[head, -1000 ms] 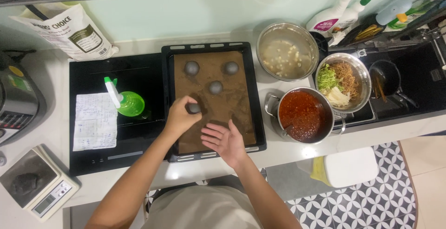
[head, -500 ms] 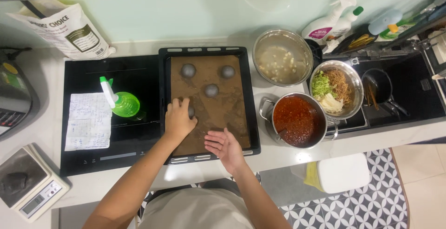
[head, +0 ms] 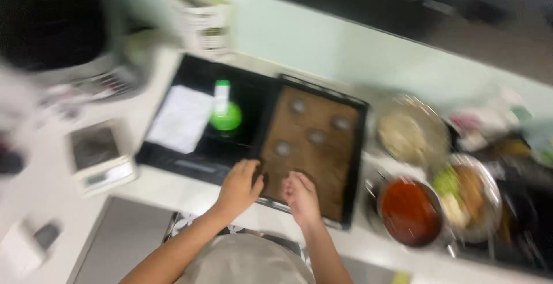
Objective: The recorder is weighing dough segments on a scale, shaping them into smooth balls by hand, placing them on a baking tray, and then sliding the tray into a preheated oven.
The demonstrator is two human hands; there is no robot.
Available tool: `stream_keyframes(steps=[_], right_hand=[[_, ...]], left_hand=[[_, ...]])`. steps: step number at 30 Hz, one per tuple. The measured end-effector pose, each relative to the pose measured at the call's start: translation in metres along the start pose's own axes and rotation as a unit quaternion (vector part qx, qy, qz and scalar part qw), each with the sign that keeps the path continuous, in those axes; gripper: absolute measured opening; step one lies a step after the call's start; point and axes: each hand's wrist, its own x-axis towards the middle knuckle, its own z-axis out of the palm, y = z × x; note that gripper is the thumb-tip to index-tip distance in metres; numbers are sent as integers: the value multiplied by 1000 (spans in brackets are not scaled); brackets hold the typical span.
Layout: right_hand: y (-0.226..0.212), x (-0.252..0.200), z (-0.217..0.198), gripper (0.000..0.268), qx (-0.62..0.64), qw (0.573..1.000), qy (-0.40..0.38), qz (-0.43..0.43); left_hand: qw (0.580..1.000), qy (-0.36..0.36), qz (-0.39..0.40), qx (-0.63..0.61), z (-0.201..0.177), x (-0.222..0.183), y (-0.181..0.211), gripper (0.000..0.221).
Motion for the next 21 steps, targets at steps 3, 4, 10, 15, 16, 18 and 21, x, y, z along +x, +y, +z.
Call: stream_keyframes(steps=[3,4,10,15,16,18,21], right_hand=[[3,5,51,21,-26,988,-155,6],[6,7,76,21,-44,982,-184,30],[54,-18,209,23,-280,911,-303,5],[139,-29,295,15,-477,775,-409,-71],[149,-25,309,15,-479,774,-409,-70],[171,-18,340,14,-561,662,-402,-291],[182,3,372,12,-560,661,-343,-365]], left_hand=[[996,57,-68,15,-51,-43,-30,35],[991,87,-94,28,-83,-55,-40,35],[863,324,-362,139,-238,-174,-166,39],[688,256,-663,144,-321,-243,-228,89],[687,255,-665,142,-318,-250,-233,89],[691,192,-684,134,-318,-260,-247,111],[708,185,-673,109,-327,-255,-242,116]])
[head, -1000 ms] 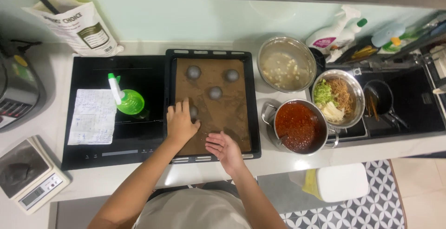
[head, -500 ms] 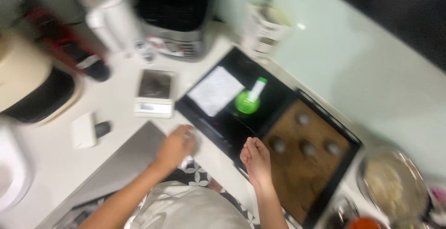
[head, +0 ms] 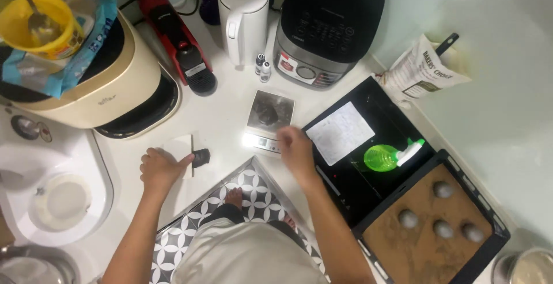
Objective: The recorder is weighing dough segments on a scale, shaping them into smooth balls by hand, placing them on a baking tray, and then sliding the tray into a preheated oven.
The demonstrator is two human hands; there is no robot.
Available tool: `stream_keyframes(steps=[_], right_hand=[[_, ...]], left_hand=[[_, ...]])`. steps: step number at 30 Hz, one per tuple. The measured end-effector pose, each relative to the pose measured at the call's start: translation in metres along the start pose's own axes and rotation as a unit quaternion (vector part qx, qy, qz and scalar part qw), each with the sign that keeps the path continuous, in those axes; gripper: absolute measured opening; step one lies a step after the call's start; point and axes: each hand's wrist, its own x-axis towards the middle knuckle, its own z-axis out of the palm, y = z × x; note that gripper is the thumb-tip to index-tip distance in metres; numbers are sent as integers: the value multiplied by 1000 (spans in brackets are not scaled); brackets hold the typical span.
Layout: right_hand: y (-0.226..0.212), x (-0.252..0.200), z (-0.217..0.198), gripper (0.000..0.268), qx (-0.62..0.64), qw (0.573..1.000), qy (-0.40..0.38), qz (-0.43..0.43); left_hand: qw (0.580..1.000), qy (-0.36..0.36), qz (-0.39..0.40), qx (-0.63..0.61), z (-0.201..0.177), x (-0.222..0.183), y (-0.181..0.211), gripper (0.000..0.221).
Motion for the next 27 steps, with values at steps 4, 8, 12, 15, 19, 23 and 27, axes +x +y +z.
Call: stream_keyframes(steps=[4,8,12,15,19,23,27], right_hand=[[-9,29,-6,12,55,997,6,45],[-17,24,-1,17,-46,996,-25,65],[0,6,28,25,-153,984,-66,66],[-3,-4,41,27,-218,973,-56,43],[-51,-10,15,27,-44,950,-122,283],[1,-26,34,50,-344,934,-100,8],[-10,-49,-16,50,-181,967,-153,93]], left_hand=[[998,-40,-19,49,-26,-17,38,114],[926,33,366,-82,-8,-22,103,51],[795,6,595,-115,42,-14,184,48],[793,-22,609,-7,119,44,198,24],[838,-131,515,-126,103,77,207,23],[812,-159,422,-371,113,85,205,14],[748,-38,515,-416,88,24,214,20]])
